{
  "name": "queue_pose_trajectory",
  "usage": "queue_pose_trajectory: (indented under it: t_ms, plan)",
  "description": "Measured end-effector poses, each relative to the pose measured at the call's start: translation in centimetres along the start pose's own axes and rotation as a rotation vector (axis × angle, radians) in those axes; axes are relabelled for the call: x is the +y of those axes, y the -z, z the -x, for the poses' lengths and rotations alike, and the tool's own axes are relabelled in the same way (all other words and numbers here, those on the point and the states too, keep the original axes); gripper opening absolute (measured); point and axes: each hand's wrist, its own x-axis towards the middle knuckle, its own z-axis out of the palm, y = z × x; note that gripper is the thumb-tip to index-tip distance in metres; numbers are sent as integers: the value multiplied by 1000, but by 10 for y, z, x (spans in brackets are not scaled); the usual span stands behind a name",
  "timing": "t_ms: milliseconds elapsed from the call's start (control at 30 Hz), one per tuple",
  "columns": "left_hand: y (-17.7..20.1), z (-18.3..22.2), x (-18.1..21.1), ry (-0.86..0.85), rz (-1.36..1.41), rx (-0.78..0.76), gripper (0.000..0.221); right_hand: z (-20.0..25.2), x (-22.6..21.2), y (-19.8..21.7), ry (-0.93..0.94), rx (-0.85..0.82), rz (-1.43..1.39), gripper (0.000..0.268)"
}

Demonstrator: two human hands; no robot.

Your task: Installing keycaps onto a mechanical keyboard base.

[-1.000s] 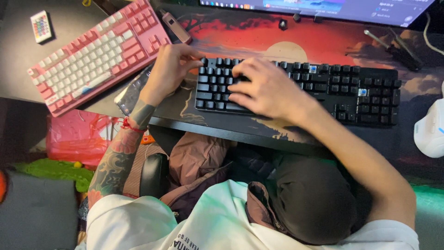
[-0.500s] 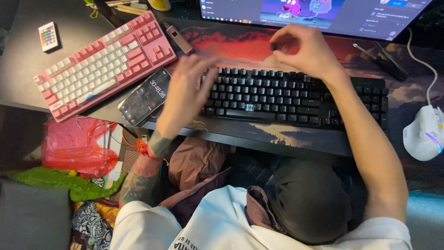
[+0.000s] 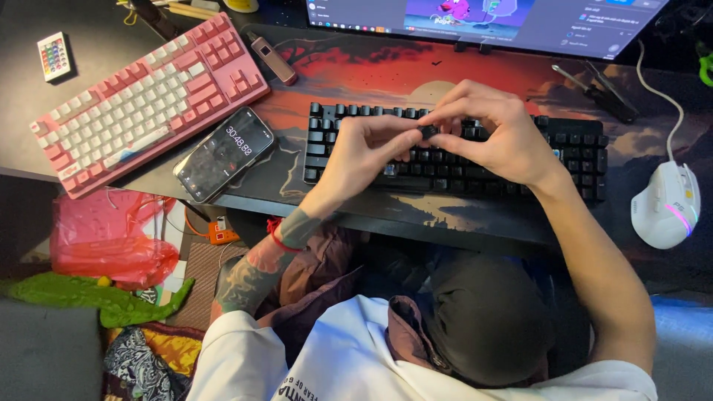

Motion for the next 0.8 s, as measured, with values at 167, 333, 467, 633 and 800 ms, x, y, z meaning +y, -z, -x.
queue_pose_trajectory:
  t_ms: [167, 333, 467, 633, 800]
  plan:
    - [-3, -13, 10, 60, 57, -3, 23, 0, -18, 5, 70, 8, 200, 34]
    - [2, -41, 16, 6, -179, -118, 37, 10, -8, 33, 118, 17, 423, 29]
    - [26, -88, -27, -111, -594, -115, 30, 28, 29, 60, -76, 8, 591, 31]
    - [24, -156, -81, -229, -819, -236, 22, 24, 40, 63, -272, -66, 561, 23]
    - [-5, -205, -151, -369, -1231, -261, 64, 10, 45, 68, -311, -218, 649, 29]
